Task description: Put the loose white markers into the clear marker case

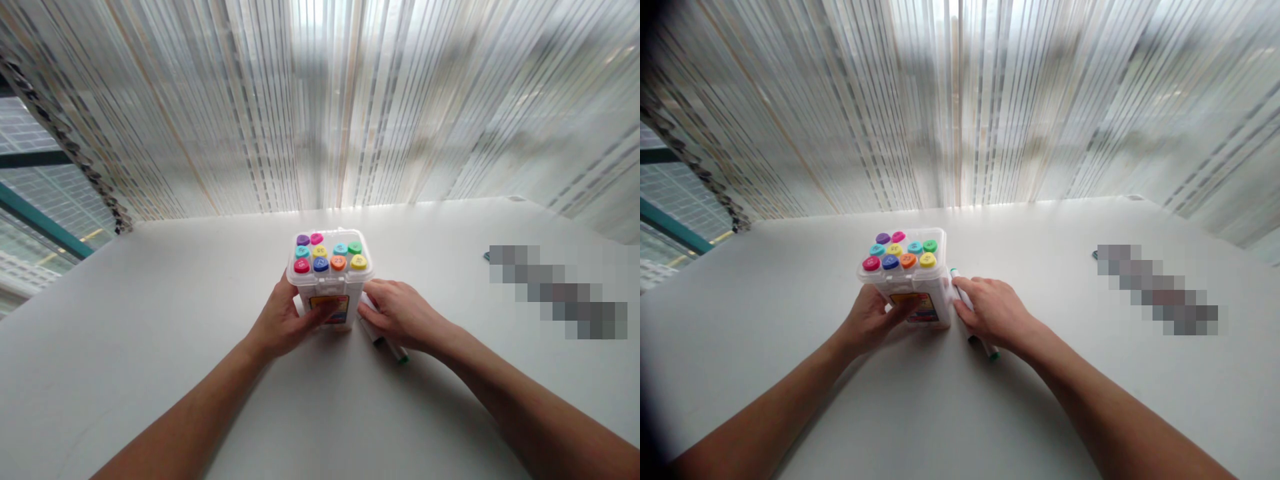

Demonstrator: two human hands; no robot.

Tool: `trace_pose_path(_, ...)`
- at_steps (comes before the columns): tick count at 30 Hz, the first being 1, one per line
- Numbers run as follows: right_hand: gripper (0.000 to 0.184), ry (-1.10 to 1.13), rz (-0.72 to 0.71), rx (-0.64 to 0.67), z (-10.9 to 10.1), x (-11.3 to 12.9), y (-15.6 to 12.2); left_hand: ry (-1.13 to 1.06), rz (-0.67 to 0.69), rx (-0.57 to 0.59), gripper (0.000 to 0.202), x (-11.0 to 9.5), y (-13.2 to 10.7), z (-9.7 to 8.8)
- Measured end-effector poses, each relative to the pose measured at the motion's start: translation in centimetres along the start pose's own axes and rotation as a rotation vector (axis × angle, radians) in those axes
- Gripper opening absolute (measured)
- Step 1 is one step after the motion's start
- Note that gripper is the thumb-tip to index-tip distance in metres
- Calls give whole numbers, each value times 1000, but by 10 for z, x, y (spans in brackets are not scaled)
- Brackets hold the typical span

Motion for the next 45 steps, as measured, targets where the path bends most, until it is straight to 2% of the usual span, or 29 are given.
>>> trace_pose_path(45,14,-8,-3,-10,1,0,0,-26,0,9,40,3,0,0)
Point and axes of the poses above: each hand's wrist, its own y-axis towards the middle knuckle, its own z-axis out of the palm, x = y × z, the point moved 1 cm from there along y, towards the middle knuckle, and after that the axes turned 4 degrees about -z, right-handed, at the moved point
